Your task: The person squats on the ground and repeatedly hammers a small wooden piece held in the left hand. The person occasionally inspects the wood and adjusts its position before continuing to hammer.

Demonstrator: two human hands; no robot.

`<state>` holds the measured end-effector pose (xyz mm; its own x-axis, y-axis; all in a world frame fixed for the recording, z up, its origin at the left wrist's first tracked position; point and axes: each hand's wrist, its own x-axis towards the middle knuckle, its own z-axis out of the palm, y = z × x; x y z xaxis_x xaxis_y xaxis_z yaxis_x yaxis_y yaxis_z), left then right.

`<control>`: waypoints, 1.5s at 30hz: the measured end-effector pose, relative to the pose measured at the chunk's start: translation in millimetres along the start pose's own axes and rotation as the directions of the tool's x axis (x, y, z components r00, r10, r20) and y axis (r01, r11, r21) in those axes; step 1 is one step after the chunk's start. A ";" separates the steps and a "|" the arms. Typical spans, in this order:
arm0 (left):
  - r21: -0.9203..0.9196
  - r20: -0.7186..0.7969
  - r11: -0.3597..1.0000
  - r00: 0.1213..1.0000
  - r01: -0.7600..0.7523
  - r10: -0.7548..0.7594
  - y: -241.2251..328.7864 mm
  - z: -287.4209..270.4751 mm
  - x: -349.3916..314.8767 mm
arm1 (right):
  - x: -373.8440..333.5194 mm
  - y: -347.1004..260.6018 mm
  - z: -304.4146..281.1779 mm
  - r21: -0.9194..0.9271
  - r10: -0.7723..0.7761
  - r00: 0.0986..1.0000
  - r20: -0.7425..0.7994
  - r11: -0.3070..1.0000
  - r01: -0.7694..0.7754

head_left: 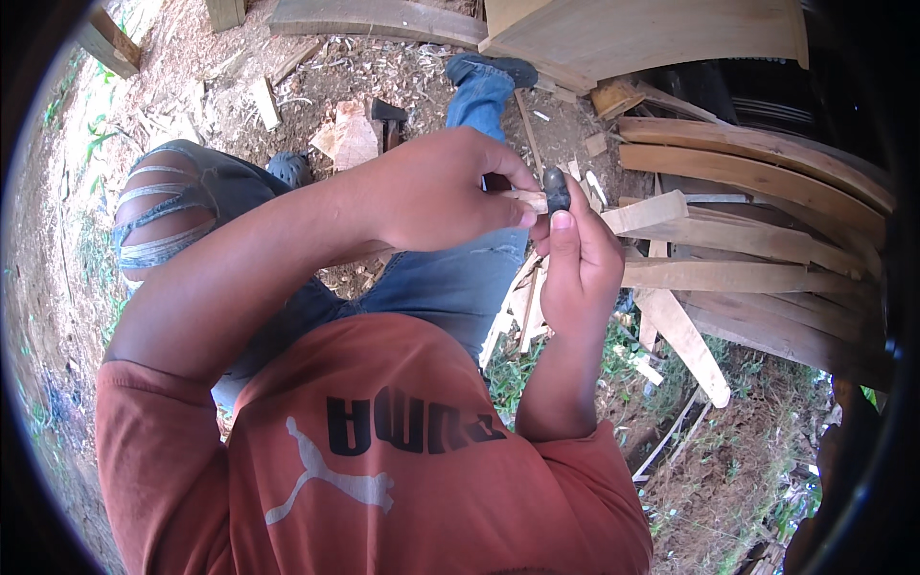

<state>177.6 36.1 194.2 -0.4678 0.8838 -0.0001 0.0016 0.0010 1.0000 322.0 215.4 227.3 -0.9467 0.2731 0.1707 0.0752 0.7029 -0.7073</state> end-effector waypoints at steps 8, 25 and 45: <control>-0.047 -0.012 0.999 1.000 0.024 -0.025 -1.6 -3.3 1.5 | 6.5 -3.7 -11.0 -0.104 -0.050 0.992 0.115 0.993 0.062; -0.362 -0.157 0.931 0.982 0.042 -0.105 8.7 -56.5 -7.5 | 84.2 -48.4 5.5 -0.249 -0.369 0.921 0.124 0.887 0.389; -0.140 0.039 0.962 0.972 0.233 -0.230 24.4 -59.1 -19.7 | 55.9 -23.4 9.1 -0.212 -0.294 0.956 -0.009 0.935 0.286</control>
<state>134.6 -9.0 218.8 -0.4205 0.8777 -0.2298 -0.2315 0.1411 0.9626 264.5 208.2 247.2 -0.9240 0.0603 0.3775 -0.1337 0.8741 -0.4669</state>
